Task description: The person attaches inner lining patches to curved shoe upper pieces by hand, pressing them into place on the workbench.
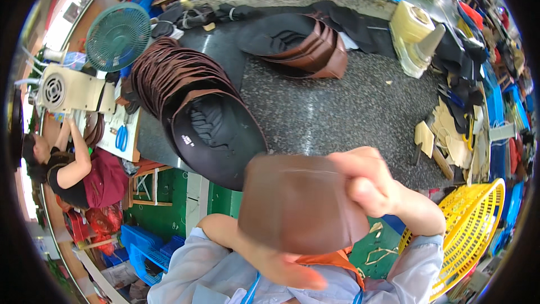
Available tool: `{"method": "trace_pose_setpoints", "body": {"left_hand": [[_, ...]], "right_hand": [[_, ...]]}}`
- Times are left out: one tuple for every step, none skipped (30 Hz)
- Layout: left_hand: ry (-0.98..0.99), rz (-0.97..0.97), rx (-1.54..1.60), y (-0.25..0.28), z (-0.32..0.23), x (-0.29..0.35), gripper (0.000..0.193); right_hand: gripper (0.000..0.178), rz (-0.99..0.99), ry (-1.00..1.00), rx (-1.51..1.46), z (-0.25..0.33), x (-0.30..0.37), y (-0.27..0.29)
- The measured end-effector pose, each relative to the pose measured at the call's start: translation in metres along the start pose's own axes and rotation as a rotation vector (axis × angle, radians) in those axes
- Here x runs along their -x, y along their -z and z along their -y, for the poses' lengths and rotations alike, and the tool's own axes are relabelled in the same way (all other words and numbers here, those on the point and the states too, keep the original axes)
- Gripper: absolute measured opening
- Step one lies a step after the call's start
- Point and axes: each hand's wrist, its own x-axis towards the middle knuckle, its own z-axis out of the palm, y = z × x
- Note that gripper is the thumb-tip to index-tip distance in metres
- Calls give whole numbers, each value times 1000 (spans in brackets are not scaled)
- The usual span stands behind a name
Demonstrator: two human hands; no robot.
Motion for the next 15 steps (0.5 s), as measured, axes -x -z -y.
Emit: {"method": "trace_pose_setpoints", "body": {"left_hand": [[887, 222, -103, 33, -24, 19, 67], [883, 206, -118, 47, -19, 26, 67], [710, -132, -168, 62, -28, 38, 58], [529, -345, -110, 78, -15, 36, 50], [351, -541, -49, 94, -1, 31, 45], [166, -740, 7, 110, 9, 25, 44], [132, -851, -52, 141, 14, 15, 41], [112, -956, -102, 175, 18, 1, 40], [85, -988, -217, 193, 16, -15, 40], [51, -1022, -337, 209, 12, -29, 41], [24, -979, -429, 227, 7, -38, 44], [-12, -940, -528, 244, 1, -44, 48], [-53, -941, -703, 261, 1, -46, 54], [-117, -1025, -821, 257, 15, -51, 50], [-48, -920, -970, 262, 24, -48, 52]], "right_hand": [[56, 3, -86, -19, 15, -9, 0], [48, 42, -141, -80, 17, -31, -11], [43, 62, -88, -51, -4, -65, -33], [38, -4, -122, 73, -18, -77, -39], [37, -38, -209, 111, -35, -86, -36], [35, -67, -288, 143, -49, -93, -33], [35, -86, -290, 161, -61, -95, -28], [34, -123, -342, 126, -75, -91, -20], [32, -156, -383, 85, -87, -90, -9], [32, -175, -386, 97, -96, -92, 4], [29, -294, -376, 278, -102, -93, 19], [27, -406, -355, 454, -109, -99, 36], [26, -531, -340, 544, -122, -110, 60], [25, -665, -336, 648, -137, -117, 94], [28, -763, -357, 761, -150, -121, 128]]}}
